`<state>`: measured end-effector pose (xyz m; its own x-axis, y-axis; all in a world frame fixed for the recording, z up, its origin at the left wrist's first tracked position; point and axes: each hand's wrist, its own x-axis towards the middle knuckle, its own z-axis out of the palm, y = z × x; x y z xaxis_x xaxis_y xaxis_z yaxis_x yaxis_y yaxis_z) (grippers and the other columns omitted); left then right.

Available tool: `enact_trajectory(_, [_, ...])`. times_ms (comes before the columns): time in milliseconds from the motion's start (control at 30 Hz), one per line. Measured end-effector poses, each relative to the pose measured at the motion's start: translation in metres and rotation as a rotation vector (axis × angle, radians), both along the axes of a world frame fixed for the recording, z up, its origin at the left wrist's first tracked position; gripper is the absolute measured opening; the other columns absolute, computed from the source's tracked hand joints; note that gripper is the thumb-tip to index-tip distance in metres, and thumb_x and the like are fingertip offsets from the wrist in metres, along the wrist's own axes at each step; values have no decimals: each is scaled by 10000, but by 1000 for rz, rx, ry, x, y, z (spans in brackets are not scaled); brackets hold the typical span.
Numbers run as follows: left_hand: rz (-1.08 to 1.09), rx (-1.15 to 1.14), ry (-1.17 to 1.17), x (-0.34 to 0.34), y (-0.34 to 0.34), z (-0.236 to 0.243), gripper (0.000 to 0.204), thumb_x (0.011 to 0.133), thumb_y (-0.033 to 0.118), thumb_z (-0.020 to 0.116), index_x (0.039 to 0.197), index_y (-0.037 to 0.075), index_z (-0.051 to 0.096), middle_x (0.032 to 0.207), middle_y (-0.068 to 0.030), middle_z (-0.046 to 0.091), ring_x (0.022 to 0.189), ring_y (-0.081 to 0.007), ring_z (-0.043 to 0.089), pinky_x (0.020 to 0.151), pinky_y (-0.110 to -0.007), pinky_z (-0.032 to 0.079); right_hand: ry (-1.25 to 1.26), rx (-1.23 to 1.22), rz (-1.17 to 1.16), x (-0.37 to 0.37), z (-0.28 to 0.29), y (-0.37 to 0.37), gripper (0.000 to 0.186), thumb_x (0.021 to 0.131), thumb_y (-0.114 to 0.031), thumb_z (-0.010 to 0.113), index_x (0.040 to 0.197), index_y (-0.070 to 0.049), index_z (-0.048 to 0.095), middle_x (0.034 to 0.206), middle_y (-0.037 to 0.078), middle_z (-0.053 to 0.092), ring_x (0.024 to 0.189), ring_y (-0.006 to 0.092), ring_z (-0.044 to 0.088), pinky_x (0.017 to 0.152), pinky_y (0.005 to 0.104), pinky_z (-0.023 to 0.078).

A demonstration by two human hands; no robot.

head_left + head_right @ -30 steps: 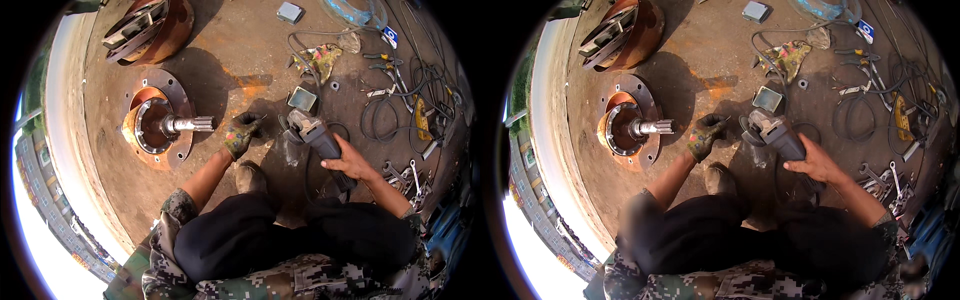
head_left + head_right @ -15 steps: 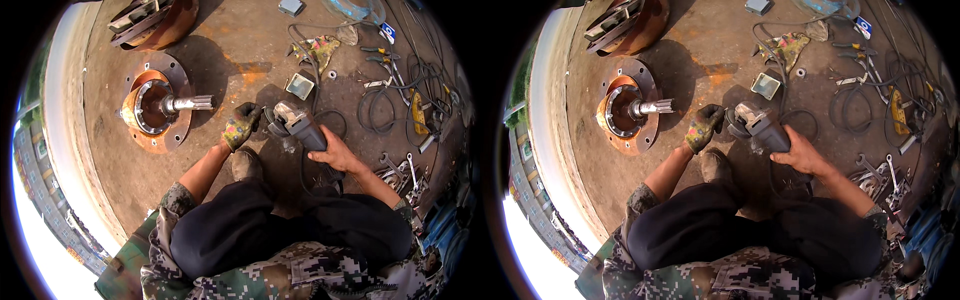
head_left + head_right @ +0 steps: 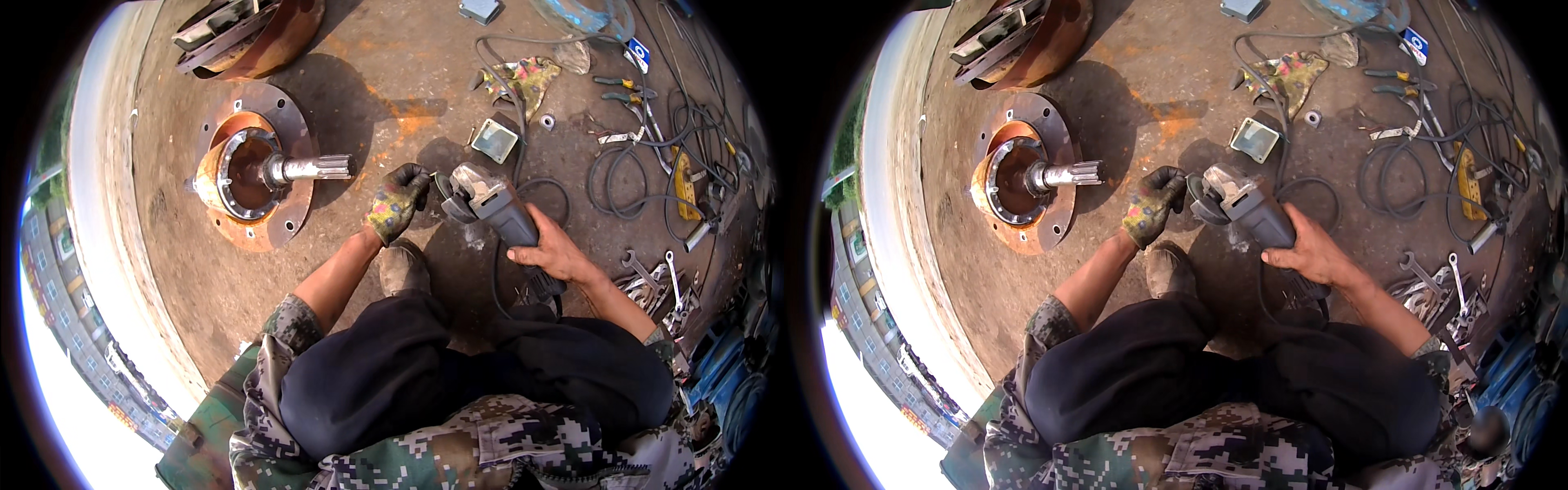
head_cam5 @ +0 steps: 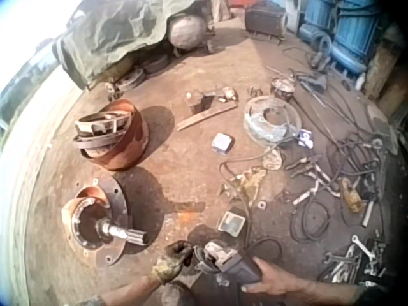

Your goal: The person sits on the ground and uses an angle grinder to smooth the edges of small rectangular metal pieces. They repeatedly grind the edges, pause to inspect the pieces, and then resume grinding.

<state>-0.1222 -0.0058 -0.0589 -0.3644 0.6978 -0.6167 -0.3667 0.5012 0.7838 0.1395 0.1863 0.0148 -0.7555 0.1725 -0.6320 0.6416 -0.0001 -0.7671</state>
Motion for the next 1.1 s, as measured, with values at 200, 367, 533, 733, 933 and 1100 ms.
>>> enact_trajectory(200, [3,12,-10,0,3,-2,196,1099,206,593,1075,30,676,805,4,626,697,-90,554,650,-266,474,18,-11,-17,4,-4,0,988,784,-422,862,1464,138,415,1351,308,602,1304,375,583,1089,417,443])
enact_trajectory(367, [13,75,-20,-1,-1,-11,181,1098,193,593,1069,36,678,816,0,639,709,-89,563,665,-269,480,51,-22,-41,6,-11,-1,887,800,-393,851,1432,86,456,1259,198,607,1195,272,570,1034,383,448])
enact_trajectory(533, [-2,50,-19,0,1,-11,164,1081,179,600,1052,36,675,801,0,623,695,-97,558,651,-276,475,60,-52,-40,8,-14,0,821,813,-369,844,1423,45,481,1179,125,601,1102,209,565,968,360,466])
enact_trajectory(733, [-3,63,-49,-3,-3,-10,178,1092,192,595,1069,36,677,808,3,627,700,-93,557,652,-270,474,15,-147,-52,2,-8,2,803,818,-354,831,1431,32,484,1146,99,595,1056,187,567,918,343,478])
enact_trajectory(933, [-9,36,-72,-8,-2,-7,193,1096,208,607,1097,30,682,814,5,632,697,-87,555,636,-261,469,23,-145,-71,1,-8,2,804,821,-350,823,1432,41,479,1136,95,597,1021,179,579,888,335,488])
enact_trajectory(1100, [-21,1,-32,-7,-1,-12,195,1089,208,619,1094,25,686,800,8,630,674,-84,549,617,-255,462,-7,-195,-89,-4,0,3,795,821,-360,829,1408,50,484,1103,92,602,985,167,587,853,324,495])
